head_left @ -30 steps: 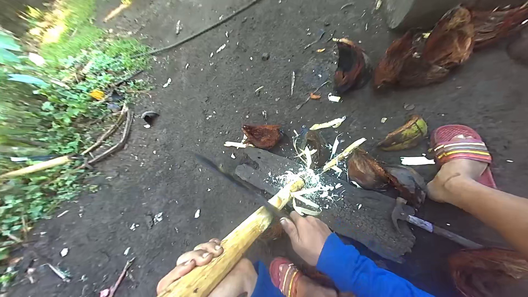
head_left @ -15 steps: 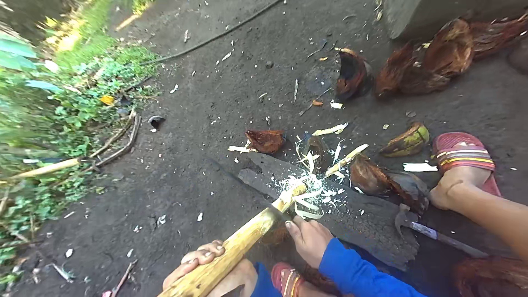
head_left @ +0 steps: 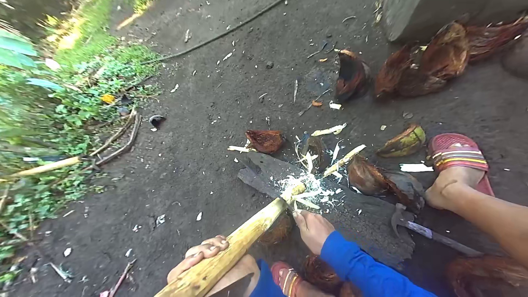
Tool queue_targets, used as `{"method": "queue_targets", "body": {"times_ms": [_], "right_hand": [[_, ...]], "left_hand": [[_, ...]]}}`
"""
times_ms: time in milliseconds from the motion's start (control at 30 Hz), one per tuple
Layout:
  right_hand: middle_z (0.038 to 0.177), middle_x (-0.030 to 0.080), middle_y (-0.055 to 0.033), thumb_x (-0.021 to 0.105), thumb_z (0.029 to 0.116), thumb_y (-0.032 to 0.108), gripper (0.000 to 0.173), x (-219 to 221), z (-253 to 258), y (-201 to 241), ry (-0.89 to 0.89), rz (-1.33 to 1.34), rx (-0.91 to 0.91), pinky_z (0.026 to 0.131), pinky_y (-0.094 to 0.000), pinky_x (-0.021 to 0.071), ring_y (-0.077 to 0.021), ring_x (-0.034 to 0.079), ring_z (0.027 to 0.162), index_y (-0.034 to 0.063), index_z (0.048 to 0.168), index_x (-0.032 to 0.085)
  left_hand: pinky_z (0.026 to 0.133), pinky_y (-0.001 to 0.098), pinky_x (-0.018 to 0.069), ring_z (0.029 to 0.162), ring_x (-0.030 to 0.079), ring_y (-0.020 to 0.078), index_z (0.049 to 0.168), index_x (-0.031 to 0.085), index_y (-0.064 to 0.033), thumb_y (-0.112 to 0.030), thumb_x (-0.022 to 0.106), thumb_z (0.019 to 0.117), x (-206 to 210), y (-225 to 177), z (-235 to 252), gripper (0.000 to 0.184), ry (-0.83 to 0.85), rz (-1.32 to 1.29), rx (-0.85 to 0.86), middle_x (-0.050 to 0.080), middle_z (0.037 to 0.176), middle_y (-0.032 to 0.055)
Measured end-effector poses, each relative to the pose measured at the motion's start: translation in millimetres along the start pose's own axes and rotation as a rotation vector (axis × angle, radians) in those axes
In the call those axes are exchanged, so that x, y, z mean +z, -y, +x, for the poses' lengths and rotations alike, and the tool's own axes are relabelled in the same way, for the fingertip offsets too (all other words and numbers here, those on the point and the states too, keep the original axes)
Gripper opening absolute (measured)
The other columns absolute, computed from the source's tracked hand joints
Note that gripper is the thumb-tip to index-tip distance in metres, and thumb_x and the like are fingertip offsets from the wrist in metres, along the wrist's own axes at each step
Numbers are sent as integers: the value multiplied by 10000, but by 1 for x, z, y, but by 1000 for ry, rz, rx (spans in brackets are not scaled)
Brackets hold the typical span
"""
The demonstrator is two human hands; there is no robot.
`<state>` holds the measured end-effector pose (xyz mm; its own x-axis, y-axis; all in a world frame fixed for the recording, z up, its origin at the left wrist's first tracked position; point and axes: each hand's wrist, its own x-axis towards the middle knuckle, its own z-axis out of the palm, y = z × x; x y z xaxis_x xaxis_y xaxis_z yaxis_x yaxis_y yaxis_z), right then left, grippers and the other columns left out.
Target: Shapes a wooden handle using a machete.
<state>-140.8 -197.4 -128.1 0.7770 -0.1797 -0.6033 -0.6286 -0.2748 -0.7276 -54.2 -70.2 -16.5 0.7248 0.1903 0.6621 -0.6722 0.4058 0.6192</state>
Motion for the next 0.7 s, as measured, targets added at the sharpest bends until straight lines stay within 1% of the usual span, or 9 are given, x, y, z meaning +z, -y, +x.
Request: {"method": "queue_targets", "body": {"times_ms": [100, 133, 167, 233, 300, 367, 433, 600, 700], "right_hand": [[932, 720, -171, 201, 1086, 580, 671, -1, -21, 20, -20, -31, -141, 821, -582, 561, -378, 725, 963, 69, 1213, 617], [907, 717, -162, 202, 1081, 587, 668, 0, -22, 21, -32, -51, -159, 800, -575, 566, -376, 729, 940, 75, 1203, 613], [921, 720, -171, 205, 1082, 589, 672, 1, -18, 18, -36, -64, -146, 806, -579, 566, -384, 728, 951, 71, 1218, 612], [1052, 730, -211, 204, 1089, 585, 703, 3, 4, 1, -29, -62, -31, 894, -604, 551, -403, 712, 1062, 53, 1286, 618], [1142, 721, -218, 176, 1094, 578, 733, 2, 22, -14, -29, -17, 61, 957, -605, 527, -393, 689, 1136, 45, 1312, 630], [1147, 725, -198, 166, 1085, 604, 745, 4, 23, -14, -26, -25, 99, 959, -587, 533, -367, 693, 1143, 63, 1306, 628], [1139, 725, -196, 169, 1084, 609, 743, 5, 22, -13, -28, -35, 103, 951, -584, 537, -367, 693, 1142, 64, 1298, 626], [1136, 726, -192, 173, 1083, 609, 738, 8, 20, -16, -31, -47, 98, 949, -574, 539, -362, 695, 1140, 66, 1301, 621], [1143, 723, -188, 184, 1083, 609, 739, 7, 9, -9, -33, -23, 97, 950, -570, 540, -357, 694, 1140, 52, 1274, 631]], "left_hand": [[580, 280, 589, 594, 669, 126, 837, 641, -101, -628, 257, 1039, 4, 0, 0, 682, -15, 15, -5, 666, 676, -18], [577, 281, 589, 589, 667, 126, 829, 632, -103, -631, 257, 1038, 4, 0, 1, 681, -23, 25, -6, 661, 664, -21], [574, 281, 587, 584, 664, 127, 823, 629, -105, -630, 258, 1038, 5, 0, 2, 678, -28, 27, -8, 655, 653, -21], [570, 286, 585, 581, 663, 136, 819, 643, -98, -643, 257, 1031, 2, 1, 4, 701, -31, 6, -15, 656, 652, -12], [569, 283, 584, 584, 664, 131, 815, 645, -110, -665, 260, 1021, -1, 2, 4, 706, -32, 3, -16, 662, 660, -14], [568, 286, 585, 580, 664, 128, 804, 640, -118, -689, 280, 1007, -2, 0, 4, 705, -45, 23, -21, 657, 653, -19], [569, 286, 587, 583, 666, 125, 810, 651, -115, -730, 294, 984, 1, -1, 4, 733, -53, 31, -18, 660, 653, -23], [564, 278, 582, 581, 658, 117, 805, 640, -114, -700, 291, 1005, 4, -4, -3, 711, -73, 48, 4, 652, 654, -29], [569, 279, 586, 596, 672, 119, 826, 648, -119, -706, 312, 998, 1, -3, -4, 697, -52, 34, 4, 664, 665, -33]]}}
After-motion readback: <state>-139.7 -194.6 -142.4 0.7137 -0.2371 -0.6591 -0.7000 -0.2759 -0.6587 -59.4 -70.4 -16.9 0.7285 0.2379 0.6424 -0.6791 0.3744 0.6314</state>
